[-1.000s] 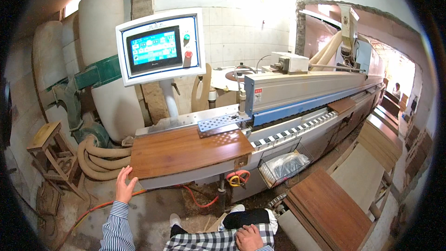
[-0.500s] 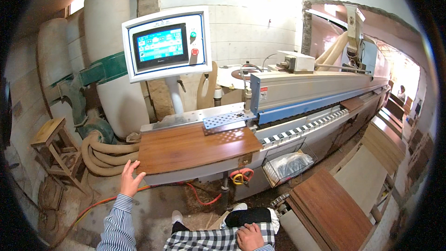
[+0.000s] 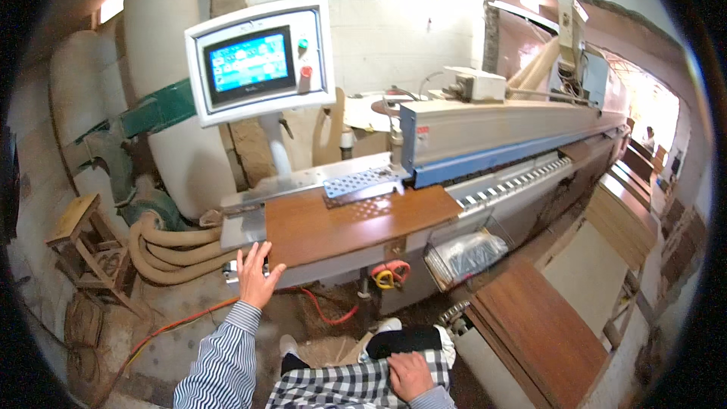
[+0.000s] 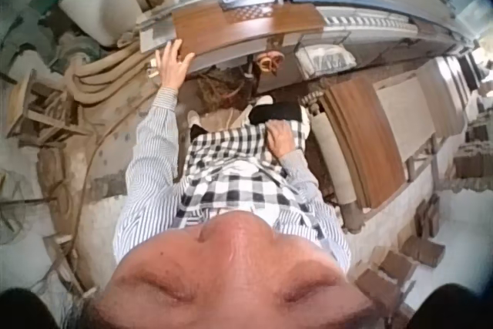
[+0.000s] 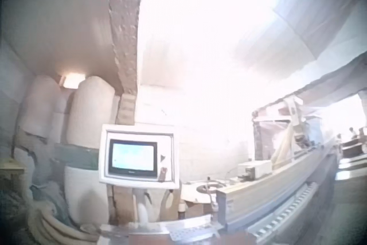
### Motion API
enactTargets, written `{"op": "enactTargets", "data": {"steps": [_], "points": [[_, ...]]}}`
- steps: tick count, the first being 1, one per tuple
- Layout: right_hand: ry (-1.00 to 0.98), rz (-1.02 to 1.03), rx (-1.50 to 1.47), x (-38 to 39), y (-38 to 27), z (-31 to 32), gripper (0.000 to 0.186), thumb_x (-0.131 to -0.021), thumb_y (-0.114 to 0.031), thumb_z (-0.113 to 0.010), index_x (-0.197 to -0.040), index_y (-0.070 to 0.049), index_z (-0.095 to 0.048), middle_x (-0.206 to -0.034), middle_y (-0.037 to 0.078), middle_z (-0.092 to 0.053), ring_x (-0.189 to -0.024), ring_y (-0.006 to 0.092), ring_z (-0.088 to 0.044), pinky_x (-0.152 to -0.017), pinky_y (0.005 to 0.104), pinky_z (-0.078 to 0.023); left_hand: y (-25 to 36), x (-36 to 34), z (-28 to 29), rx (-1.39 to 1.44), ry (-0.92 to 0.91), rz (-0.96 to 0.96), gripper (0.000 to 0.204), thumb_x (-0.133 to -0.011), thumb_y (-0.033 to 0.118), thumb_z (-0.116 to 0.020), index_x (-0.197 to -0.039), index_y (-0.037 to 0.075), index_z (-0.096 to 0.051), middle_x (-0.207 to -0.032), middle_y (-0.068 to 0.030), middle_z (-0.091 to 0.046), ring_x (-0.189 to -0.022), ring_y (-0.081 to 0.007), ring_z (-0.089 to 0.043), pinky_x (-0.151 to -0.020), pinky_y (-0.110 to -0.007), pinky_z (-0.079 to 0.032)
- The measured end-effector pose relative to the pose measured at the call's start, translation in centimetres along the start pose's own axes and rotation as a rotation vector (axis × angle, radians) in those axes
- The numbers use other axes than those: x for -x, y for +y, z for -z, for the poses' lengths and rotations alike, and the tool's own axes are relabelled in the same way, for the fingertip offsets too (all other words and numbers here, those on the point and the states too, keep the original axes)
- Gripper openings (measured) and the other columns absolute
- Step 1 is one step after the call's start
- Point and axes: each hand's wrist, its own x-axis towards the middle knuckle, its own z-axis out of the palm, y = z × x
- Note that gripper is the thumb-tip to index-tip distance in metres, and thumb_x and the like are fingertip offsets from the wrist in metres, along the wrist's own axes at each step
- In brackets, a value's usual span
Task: The person repeatedly places rectangular wooden boards onto a CNC machine's conveyor belt and guides them through the machine. The person handles each board one at a time, positioning it on the belt and allowing the machine to process it before retrieving the next board.
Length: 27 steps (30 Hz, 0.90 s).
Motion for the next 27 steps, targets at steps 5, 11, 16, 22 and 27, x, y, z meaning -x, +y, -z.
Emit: {"op": "enactTargets", "data": {"steps": [5, 11, 16, 22, 27], "points": [[0.317, -0.108, -0.017, -3.0, 3.3, 2.8, 0.023, -0.081, 0.0, -0.061, -0.103, -0.002, -0.064, -0.108, 0.017, -0.066, -0.098, 0.035, -0.061, -0.087, 0.0438, -0.048, -1.6, 1.5, -0.8, -0.126, 0.02, -0.11, 0.054, -0.082, 0.037, -0.066, -0.129, 0.012, -0.056, -0.133, -0.0055, -0.057, -0.124, -0.0217, -0.05, -0.109, -0.049, -0.026], [0.254, -0.278, 0.522, -7.1, 11.5, 8.2, 0.049, -0.076, -0.004, -0.064, -0.124, -0.006, -0.055, -0.131, 0.014, -0.054, -0.122, 0.0341, -0.048, -0.106, 0.0473, -0.035, -1.6, 0.9, -1.8, -0.191, 0.082, -0.177, 0.049, -0.085, 0.029, -0.063, -0.13, 0.012, -0.055, -0.135, -0.0043, -0.056, -0.122, -0.0218, -0.05, -0.109, -0.045, -0.026], [0.007, -0.376, 0.666, -6.9, 17.1, 8.9, 0.056, -0.075, -0.007, -0.065, -0.129, -0.008, -0.053, -0.133, 0.011, -0.054, -0.125, 0.0304, -0.046, -0.111, 0.0477, -0.031, -1.2, 0.6, -2.0, -0.158, 0.063, -0.164, 0.047, -0.085, 0.027, -0.063, -0.129, 0.012, -0.055, -0.134, -0.0044, -0.056, -0.122, -0.0218, -0.05, -0.109, -0.045, -0.026], [0.049, -0.26, 0.626, -3.2, 13.1, 8.8, 0.043, -0.078, -0.007, -0.064, -0.12, -0.005, -0.058, -0.129, 0.011, -0.057, -0.121, 0.0302, -0.051, -0.11, 0.0483, -0.033, -1.7, 1.0, -1.9, -0.168, 0.069, -0.145, 0.045, -0.086, 0.026, -0.062, -0.128, 0.011, -0.056, -0.134, -0.0045, -0.057, -0.122, -0.0217, -0.05, -0.109, -0.044, -0.026], [0.338, -0.266, 0.246, 1.4, 5.3, 9.4, 0.026, -0.08, -0.008, -0.065, -0.106, -0.005, -0.065, -0.104, 0.01, -0.068, -0.102, 0.0292, -0.061, -0.096, 0.0439, -0.045, -1.6, 1.0, -2.1, -0.156, 0.072, -0.14, 0.043, -0.088, 0.026, -0.061, -0.127, 0.011, -0.057, -0.134, -0.0045, -0.057, -0.122, -0.0216, -0.051, -0.11, -0.044, -0.025]]}}
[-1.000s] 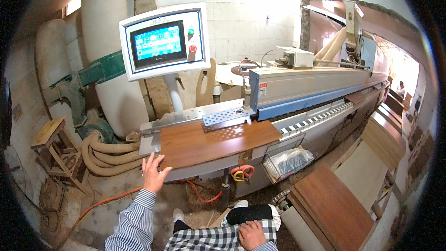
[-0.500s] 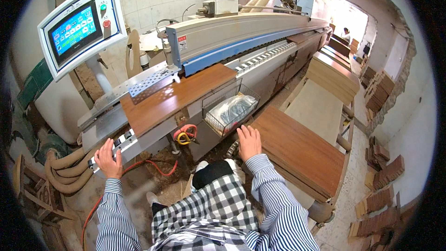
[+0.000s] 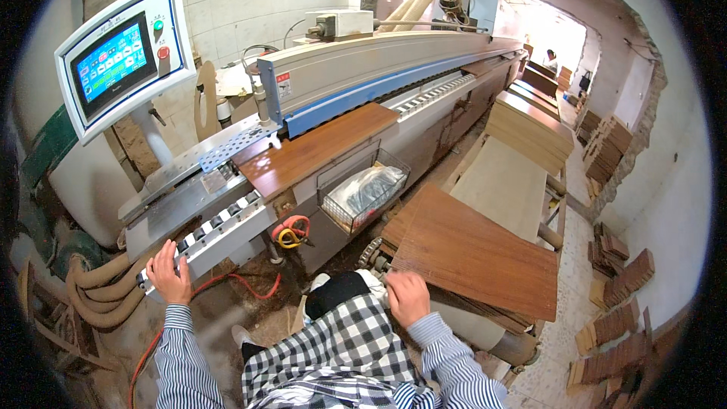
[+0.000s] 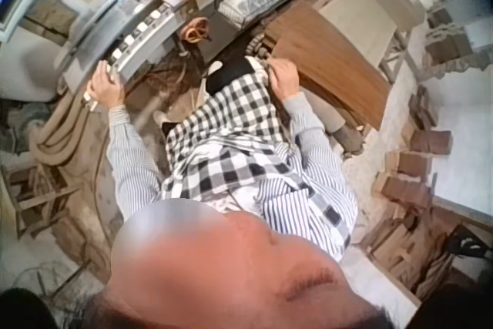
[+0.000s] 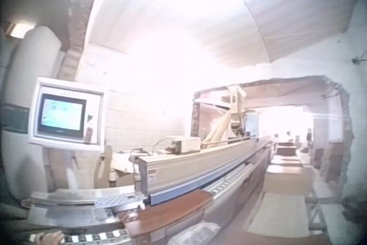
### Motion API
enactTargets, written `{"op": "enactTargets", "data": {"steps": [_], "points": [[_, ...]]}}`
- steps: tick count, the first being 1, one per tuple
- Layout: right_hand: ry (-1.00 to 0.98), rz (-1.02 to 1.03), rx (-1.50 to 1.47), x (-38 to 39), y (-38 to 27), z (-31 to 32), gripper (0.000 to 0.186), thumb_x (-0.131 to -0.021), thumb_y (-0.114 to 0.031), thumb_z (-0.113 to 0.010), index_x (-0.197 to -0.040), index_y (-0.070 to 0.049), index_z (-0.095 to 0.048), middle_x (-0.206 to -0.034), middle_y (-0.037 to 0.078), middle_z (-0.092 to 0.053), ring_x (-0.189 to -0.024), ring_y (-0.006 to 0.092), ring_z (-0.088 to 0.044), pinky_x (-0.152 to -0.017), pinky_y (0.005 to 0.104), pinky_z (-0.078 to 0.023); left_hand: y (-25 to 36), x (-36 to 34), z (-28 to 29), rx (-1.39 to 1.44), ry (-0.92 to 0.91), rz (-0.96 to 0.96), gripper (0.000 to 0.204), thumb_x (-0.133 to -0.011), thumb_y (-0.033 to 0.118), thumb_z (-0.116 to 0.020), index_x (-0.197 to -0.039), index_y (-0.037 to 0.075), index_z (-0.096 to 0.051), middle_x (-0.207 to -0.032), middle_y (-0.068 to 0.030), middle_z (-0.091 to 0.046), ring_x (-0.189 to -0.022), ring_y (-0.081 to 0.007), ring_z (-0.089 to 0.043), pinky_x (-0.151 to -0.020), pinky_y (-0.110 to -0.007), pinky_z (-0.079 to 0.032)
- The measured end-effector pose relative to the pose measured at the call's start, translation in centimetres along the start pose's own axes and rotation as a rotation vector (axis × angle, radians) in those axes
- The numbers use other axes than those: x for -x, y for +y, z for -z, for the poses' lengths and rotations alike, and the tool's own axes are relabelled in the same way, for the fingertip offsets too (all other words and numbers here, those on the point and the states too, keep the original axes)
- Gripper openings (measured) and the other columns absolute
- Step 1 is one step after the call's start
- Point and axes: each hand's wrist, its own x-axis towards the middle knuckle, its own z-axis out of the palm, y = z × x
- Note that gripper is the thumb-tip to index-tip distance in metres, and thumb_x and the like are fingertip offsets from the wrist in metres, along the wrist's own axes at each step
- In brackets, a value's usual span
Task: The person repeatedly places rectangular wooden boards onto a CNC machine's conveyor belt and guides them through the machine. The person handles each board one at a time, positioning it on the belt and allowing the machine to process it before retrieving the next board.
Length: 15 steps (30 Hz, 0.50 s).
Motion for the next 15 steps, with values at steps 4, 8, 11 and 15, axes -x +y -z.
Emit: {"op": "enactTargets", "data": {"steps": [4, 8, 11, 15], "points": [[0.093, -0.994, -0.82, 6.9, 3.3, -0.4, 0.027, -0.09, -0.031, -0.066, -0.102, -0.007, -0.066, -0.085, 0.006, -0.07, -0.071, 0.0185, -0.064, -0.064, 0.0343, -0.052, -0.2, 0.2, 0.2, 0.017, -0.013, 0.014, 0.042, -0.088, 0.026, -0.061, -0.127, 0.011, -0.057, -0.133, -0.0045, -0.057, -0.122, -0.0214, -0.05, -0.11, -0.045, -0.025], [0.74, -1.324, -1.422, 8.5, 7.8, 3.1, 0.027, -0.091, -0.036, -0.065, -0.091, -0.01, -0.058, -0.078, 0.005, -0.068, -0.064, 0.0139, -0.062, -0.058, 0.0286, -0.052, 0.2, 0.0, 0.7, 0.042, 0.001, 0.016, 0.04, -0.087, 0.025, -0.062, -0.125, 0.011, -0.058, -0.132, -0.0048, -0.058, -0.122, -0.022, -0.05, -0.11, -0.044, -0.025], [0.814, -1.281, -1.31, 9.0, 9.3, 3.1, 0.03, -0.088, -0.037, -0.07, -0.09, -0.009, -0.06, -0.072, 0.004, -0.065, -0.06, 0.0109, -0.06, -0.056, 0.0266, -0.05, 0.9, -0.2, 1.2, 0.06, -0.01, 0.043, 0.04, -0.086, 0.026, -0.063, -0.123, 0.011, -0.06, -0.13, -0.0058, -0.059, -0.121, -0.0224, -0.051, -0.11, -0.044, -0.025], [0.554, -1.21, -1.449, 11.6, 8.8, 3.5, 0.019, -0.094, -0.027, -0.06, -0.095, -0.008, -0.058, -0.073, 0.011, -0.068, -0.057, 0.0151, -0.061, -0.05, 0.0277, -0.049, 1.2, -0.4, 1.3, 0.092, 0.012, 0.036, 0.041, -0.085, 0.028, -0.066, -0.121, 0.01, -0.061, -0.127, -0.0059, -0.06, -0.12, -0.0218, -0.052, -0.109, -0.046, -0.026]]}}
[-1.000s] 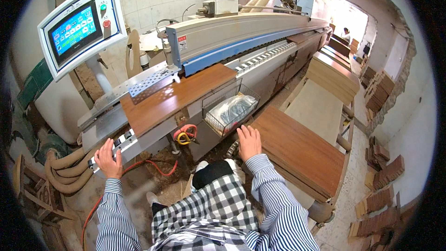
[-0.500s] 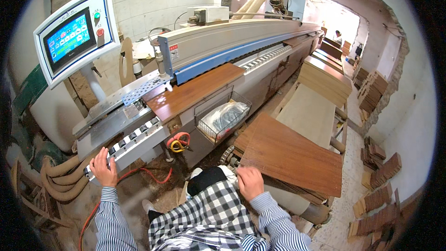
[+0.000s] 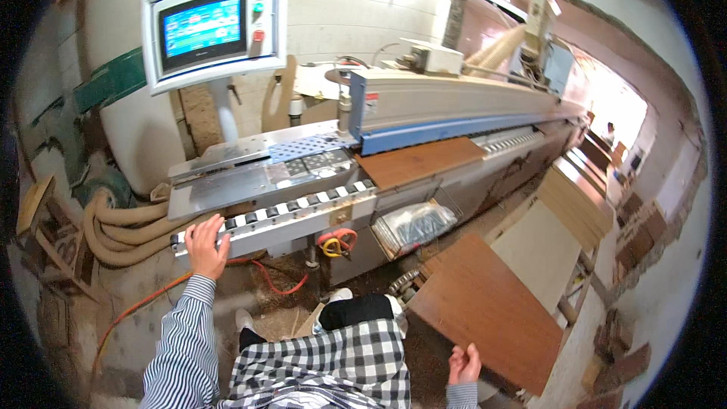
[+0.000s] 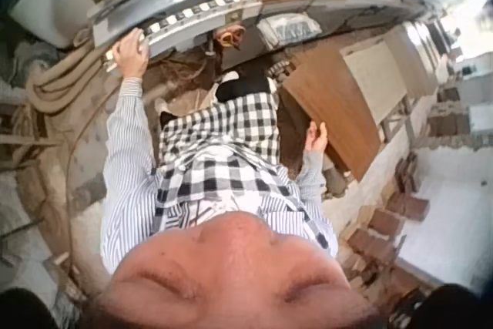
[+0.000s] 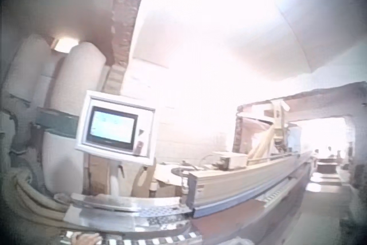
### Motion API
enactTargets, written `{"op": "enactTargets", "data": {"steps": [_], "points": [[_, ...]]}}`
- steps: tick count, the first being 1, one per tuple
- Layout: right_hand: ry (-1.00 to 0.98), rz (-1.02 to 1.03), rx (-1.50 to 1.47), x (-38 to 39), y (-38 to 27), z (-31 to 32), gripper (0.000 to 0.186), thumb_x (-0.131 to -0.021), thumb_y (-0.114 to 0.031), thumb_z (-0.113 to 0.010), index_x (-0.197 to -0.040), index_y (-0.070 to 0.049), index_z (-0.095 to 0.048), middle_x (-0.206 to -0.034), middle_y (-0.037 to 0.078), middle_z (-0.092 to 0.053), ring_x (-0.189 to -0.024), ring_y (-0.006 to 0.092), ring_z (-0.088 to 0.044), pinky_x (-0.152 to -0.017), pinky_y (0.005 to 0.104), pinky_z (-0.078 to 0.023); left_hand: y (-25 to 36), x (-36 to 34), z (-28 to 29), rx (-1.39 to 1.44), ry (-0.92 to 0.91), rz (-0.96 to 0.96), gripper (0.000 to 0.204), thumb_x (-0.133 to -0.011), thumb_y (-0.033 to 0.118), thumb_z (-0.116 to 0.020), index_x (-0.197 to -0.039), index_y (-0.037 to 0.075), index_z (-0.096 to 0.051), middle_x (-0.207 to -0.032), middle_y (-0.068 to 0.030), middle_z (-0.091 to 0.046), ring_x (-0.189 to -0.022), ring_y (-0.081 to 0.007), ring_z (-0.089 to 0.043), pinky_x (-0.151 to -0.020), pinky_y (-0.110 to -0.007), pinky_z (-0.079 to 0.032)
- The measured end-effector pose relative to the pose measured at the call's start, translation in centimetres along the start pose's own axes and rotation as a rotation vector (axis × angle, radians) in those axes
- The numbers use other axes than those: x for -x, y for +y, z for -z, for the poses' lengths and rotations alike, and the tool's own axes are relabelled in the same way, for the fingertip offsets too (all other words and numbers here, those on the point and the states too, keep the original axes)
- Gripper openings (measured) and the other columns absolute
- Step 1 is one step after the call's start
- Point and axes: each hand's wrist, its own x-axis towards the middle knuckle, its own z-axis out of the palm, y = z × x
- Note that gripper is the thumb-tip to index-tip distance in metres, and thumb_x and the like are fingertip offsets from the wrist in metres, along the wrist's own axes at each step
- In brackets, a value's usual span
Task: The person repeatedly places rectangular wooden boards onto a CNC machine's conveyor belt and guides them through the machine. The person handles each board one at a time, positioning it on the belt and allowing the machine to process it before retrieving the next board.
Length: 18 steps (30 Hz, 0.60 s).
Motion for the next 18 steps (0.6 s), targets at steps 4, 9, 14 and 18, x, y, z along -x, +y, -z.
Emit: {"op": "enactTargets", "data": {"steps": [4, 9, 14, 18], "points": [[-0.028, -0.111, -0.082, 3.7, -0.5, 0.8, 0.028, -0.086, -0.037, -0.07, -0.098, -0.013, -0.065, -0.083, 0.003, -0.069, -0.068, 0.018, -0.062, -0.059, 0.032, -0.05, -0.4, 0.4, 0.0, -0.008, 0.007, 0.006, 0.041, -0.084, 0.029, -0.067, -0.12, 0.01, -0.061, -0.128, -0.0053, -0.06, -0.12, -0.0213, -0.053, -0.108, -0.046, -0.027], [0.018, 0.071, -0.096, 2.0, -2.9, 4.9, 0.028, -0.085, -0.024, -0.071, -0.109, -0.011, -0.062, -0.099, 0.0, -0.069, -0.079, 0.0139, -0.065, -0.065, 0.0292, -0.054, -0.4, 0.3, 0.6, 0.003, -0.04, 0.03, 0.042, -0.086, 0.032, -0.065, -0.121, 0.01, -0.061, -0.13, -0.0065, -0.059, -0.121, -0.0221, -0.052, -0.109, -0.047, -0.026], [-0.145, 0.07, -0.041, 4.2, -3.9, 0.6, 0.025, -0.09, -0.019, -0.064, -0.112, -0.009, -0.06, -0.103, 0.002, -0.068, -0.08, 0.0135, -0.066, -0.068, 0.0286, -0.055, -0.3, 0.1, 1.8, 0.083, -0.158, 0.048, 0.053, -0.088, 0.039, -0.061, -0.132, 0.01, -0.053, -0.137, -0.0084, -0.054, -0.129, -0.0259, -0.046, -0.113, -0.049, -0.02], [-0.39, 0.022, -0.055, 3.5, -1.8, -5.2, 0.015, -0.091, -0.014, -0.061, -0.103, -0.006, -0.063, -0.091, 0.003, -0.069, -0.066, 0.0114, -0.058, -0.06, 0.0248, -0.051, 2.2, 1.5, 4.8, 0.192, -0.246, 0.014, 0.066, -0.089, 0.053, -0.057, -0.14, 0.012, -0.045, -0.143, -0.0105, -0.048, -0.138, -0.031, -0.037, -0.116, -0.052, -0.016]]}}
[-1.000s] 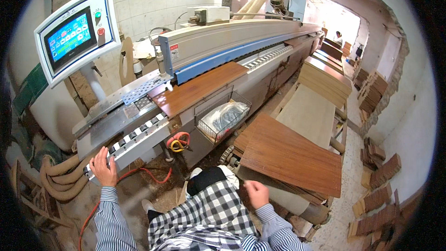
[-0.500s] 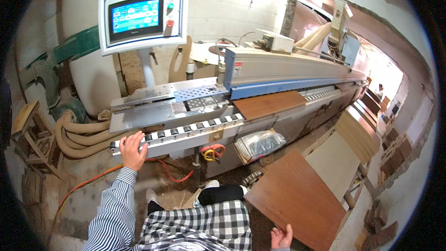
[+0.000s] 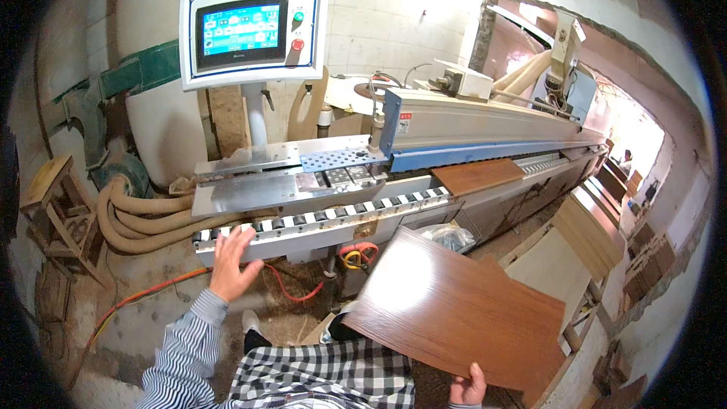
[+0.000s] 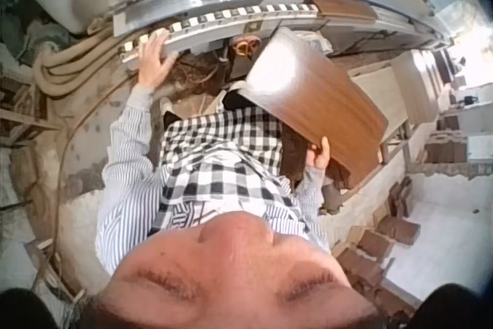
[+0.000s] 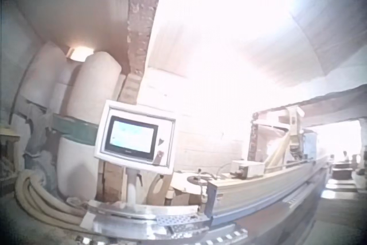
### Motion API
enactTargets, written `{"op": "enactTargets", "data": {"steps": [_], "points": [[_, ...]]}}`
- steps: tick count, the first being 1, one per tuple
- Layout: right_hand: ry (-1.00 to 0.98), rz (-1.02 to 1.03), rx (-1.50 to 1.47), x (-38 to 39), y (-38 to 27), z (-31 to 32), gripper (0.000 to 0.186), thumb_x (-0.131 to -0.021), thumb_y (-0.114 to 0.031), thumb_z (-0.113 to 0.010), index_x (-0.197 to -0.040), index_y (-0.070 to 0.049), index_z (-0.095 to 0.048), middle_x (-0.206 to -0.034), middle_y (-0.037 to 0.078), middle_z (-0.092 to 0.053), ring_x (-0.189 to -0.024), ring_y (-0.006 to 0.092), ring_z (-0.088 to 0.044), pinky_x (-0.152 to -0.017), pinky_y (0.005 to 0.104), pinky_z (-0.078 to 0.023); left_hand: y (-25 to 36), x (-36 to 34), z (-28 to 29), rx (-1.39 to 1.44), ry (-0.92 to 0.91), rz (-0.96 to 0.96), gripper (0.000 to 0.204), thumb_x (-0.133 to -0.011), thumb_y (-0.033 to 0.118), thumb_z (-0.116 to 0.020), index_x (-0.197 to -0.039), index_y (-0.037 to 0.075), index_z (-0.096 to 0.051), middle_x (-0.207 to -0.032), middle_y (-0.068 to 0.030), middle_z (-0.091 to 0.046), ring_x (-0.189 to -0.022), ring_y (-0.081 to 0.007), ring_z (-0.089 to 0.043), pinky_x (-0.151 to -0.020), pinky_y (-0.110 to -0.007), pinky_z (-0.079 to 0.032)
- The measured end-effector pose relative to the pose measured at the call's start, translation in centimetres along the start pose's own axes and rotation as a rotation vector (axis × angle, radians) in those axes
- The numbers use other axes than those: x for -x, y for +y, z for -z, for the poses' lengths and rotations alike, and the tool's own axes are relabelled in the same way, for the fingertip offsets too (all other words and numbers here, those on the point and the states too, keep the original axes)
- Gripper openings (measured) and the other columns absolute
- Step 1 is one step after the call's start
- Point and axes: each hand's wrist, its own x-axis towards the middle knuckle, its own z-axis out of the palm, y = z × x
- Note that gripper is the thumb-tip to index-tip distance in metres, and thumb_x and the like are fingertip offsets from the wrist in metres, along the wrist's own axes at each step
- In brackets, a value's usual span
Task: The person repeatedly places rectangular wooden boards onto a CNC machine's conveyor belt and guides them through the machine. The person handles each board one at a time, positioning it on the belt and allowing the machine to process it before retrieving the next board.
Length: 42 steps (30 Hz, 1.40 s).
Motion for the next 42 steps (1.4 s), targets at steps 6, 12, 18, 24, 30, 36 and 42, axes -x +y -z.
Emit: {"op": "enactTargets", "data": {"steps": [6, 12, 18, 24, 30, 36, 42], "points": [[-0.262, -0.319, -0.005, -2.5, 6.5, -15.5, 0.025, -0.091, -0.011, -0.06, -0.115, -0.005, -0.059, -0.1, 0.005, -0.067, -0.08, 0.0163, -0.064, -0.06, 0.0265, -0.05, 5.9, 4.8, 4.0, 0.142, -0.157, -0.2, 0.08, -0.078, 0.061, -0.067, -0.138, 0.011, -0.048, -0.148, -0.0138, -0.042, -0.14, -0.0347, -0.033, -0.114, -0.054, -0.022], [-0.567, -0.591, 0.002, -5.3, 15.8, -24.1, 0.015, -0.095, -0.012, -0.06, -0.107, -0.004, -0.063, -0.097, 0.004, -0.065, -0.083, 0.0133, -0.062, -0.066, 0.0267, -0.054, 0.0, 8.6, 5.8, -0.117, 0.095, 0.039, 0.069, -0.073, 0.049, -0.076, -0.124, 0.005, -0.059, -0.135, -0.0141, -0.055, -0.131, -0.033, -0.046, -0.112, -0.051, -0.029], [-0.571, -0.754, 0.005, -6.2, 19.6, -30.7, 0.022, -0.095, -0.019, -0.061, -0.113, -0.006, -0.059, -0.101, 0.006, -0.066, -0.087, 0.0198, -0.065, -0.08, 0.034, -0.053, -3.9, 8.3, 7.4, -0.149, 0.184, 0.192, 0.063, -0.075, 0.043, -0.077, -0.123, 0.005, -0.059, -0.136, -0.014, -0.055, -0.132, -0.0325, -0.045, -0.113, -0.049, -0.028], [-0.686, -0.644, 0.053, -5.2, 16.2, -30.3, 0.052, -0.098, -0.021, -0.058, -0.142, 0.0, -0.04, -0.129, 0.017, -0.058, -0.109, 0.0278, -0.063, -0.094, 0.0367, -0.051, -7.4, 5.3, 6.4, -0.2, 0.208, 0.31, 0.061, -0.076, 0.04, -0.076, -0.123, 0.006, -0.06, -0.137, -0.012, -0.055, -0.134, -0.0305, -0.043, -0.114, -0.049, -0.024], [-0.927, -0.084, 1.192, -3.6, 13.6, -18.0, 0.038, -0.093, -0.021, -0.061, -0.126, -0.002, -0.06, -0.124, 0.015, -0.063, -0.108, 0.0286, -0.063, -0.096, 0.0376, -0.048, -8.1, 1.9, 5.6, -0.16, 0.133, 0.393, 0.061, -0.079, 0.043, -0.074, -0.125, 0.006, -0.059, -0.141, -0.0117, -0.051, -0.139, -0.0293, -0.036, -0.116, -0.048, -0.02], [-1.022, 0.695, 1.827, 0.3, 13.2, -10.0, 0.027, -0.082, -0.023, -0.066, -0.105, -0.009, -0.07, -0.12, 0.007, -0.064, -0.125, 0.0304, -0.048, -0.108, 0.0519, -0.033, -8.7, 2.7, 5.8, -0.181, 0.162, 0.39, 0.063, -0.079, 0.042, -0.073, -0.128, 0.006, -0.057, -0.146, -0.015, -0.045, -0.141, -0.0359, -0.03, -0.115, -0.049, -0.02], [-0.912, 0.711, 1.758, -0.2, 13.9, -10.8, 0.02, -0.081, -0.018, -0.065, -0.097, -0.009, -0.072, -0.112, 0.004, -0.067, -0.12, 0.0284, -0.052, -0.106, 0.0507, -0.035, -9.7, 3.3, 6.2, -0.03, 0.177, 0.404, 0.059, -0.078, 0.03, -0.076, -0.128, 0.006, -0.056, -0.144, -0.0146, -0.047, -0.14, -0.0356, -0.031, -0.113, -0.047, -0.025]]}}
